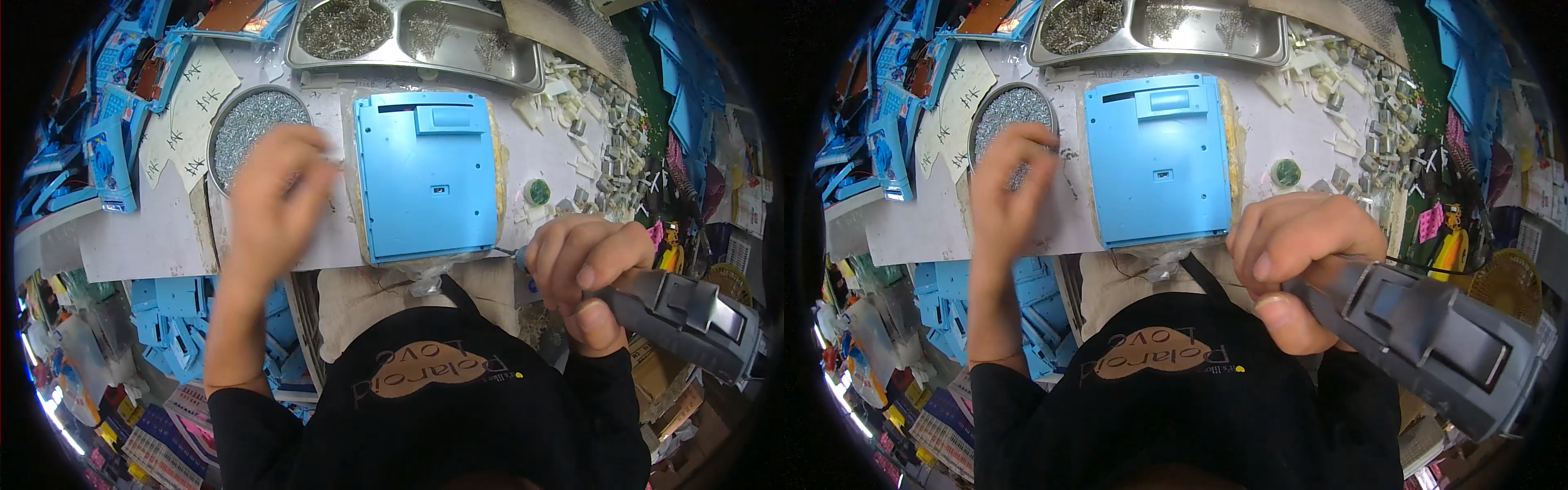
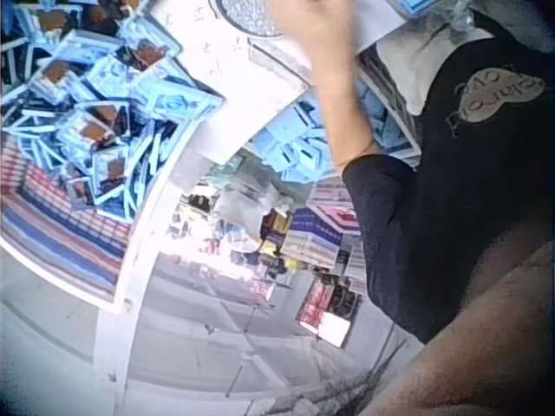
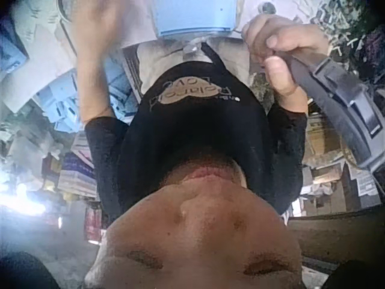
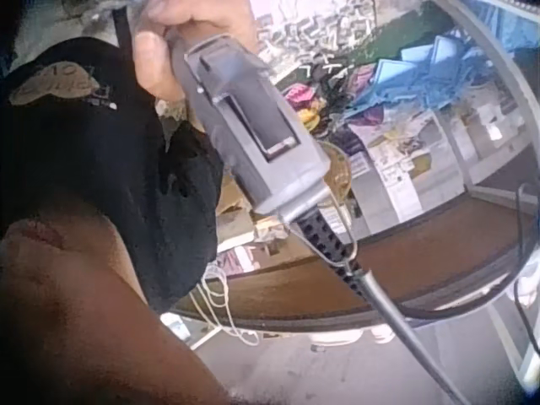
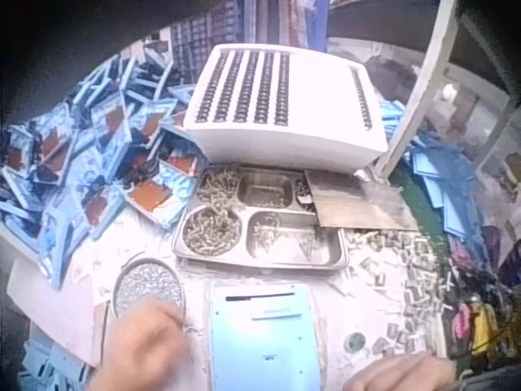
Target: Assemble internal components of a small electronic device, including soldering wires and securing the casing.
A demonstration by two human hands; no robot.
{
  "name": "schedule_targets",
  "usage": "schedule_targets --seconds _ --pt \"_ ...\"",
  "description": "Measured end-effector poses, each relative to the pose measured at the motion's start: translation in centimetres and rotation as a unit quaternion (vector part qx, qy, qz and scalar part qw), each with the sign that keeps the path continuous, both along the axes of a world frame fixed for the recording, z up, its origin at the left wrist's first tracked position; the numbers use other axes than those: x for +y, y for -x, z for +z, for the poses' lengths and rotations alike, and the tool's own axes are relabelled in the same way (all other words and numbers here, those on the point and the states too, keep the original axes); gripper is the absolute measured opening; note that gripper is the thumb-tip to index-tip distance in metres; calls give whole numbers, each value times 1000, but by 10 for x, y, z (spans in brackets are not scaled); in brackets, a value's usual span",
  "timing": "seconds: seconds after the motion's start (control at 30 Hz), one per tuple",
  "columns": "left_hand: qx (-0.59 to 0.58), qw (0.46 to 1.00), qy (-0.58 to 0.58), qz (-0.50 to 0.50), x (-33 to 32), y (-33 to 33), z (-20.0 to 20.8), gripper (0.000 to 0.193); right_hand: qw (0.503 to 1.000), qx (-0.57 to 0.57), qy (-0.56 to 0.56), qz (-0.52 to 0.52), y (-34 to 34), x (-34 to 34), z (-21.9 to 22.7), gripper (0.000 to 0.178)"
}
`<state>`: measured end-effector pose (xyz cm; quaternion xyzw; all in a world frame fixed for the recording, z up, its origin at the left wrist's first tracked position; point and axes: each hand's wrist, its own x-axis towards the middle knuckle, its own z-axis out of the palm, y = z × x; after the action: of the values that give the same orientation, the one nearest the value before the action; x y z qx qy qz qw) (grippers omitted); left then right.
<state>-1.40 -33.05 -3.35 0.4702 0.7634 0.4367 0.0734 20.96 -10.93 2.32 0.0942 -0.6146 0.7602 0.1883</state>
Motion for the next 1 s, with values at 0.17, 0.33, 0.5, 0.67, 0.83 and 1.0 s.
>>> schedule_targets --seconds 0.17,0.33,0.5,0.67,0.83,1.0 --pt "62 990 -9 -122 25 -57 -3 23 998 9 -62 2 9 -9 -9 21" --pt "69 989 3 -130 25 -60 -8 22 997 8 -75 21 16 -10 -5 20" --pt "69 989 -3 -127 24 -58 -13 22 997 63 -35 8 40 0 1 19" --pt "43 990 -9 -137 23 -57 -11 22 991 19 -129 -14 47 -12 -11 21" --pt "49 989 -7 -138 23 -54 -15 22 997 30 -57 46 56 15 -4 22" --pt "29 990 -4 -140 22 -57 -15 22 991 20 -136 6 77 26 -12 21"
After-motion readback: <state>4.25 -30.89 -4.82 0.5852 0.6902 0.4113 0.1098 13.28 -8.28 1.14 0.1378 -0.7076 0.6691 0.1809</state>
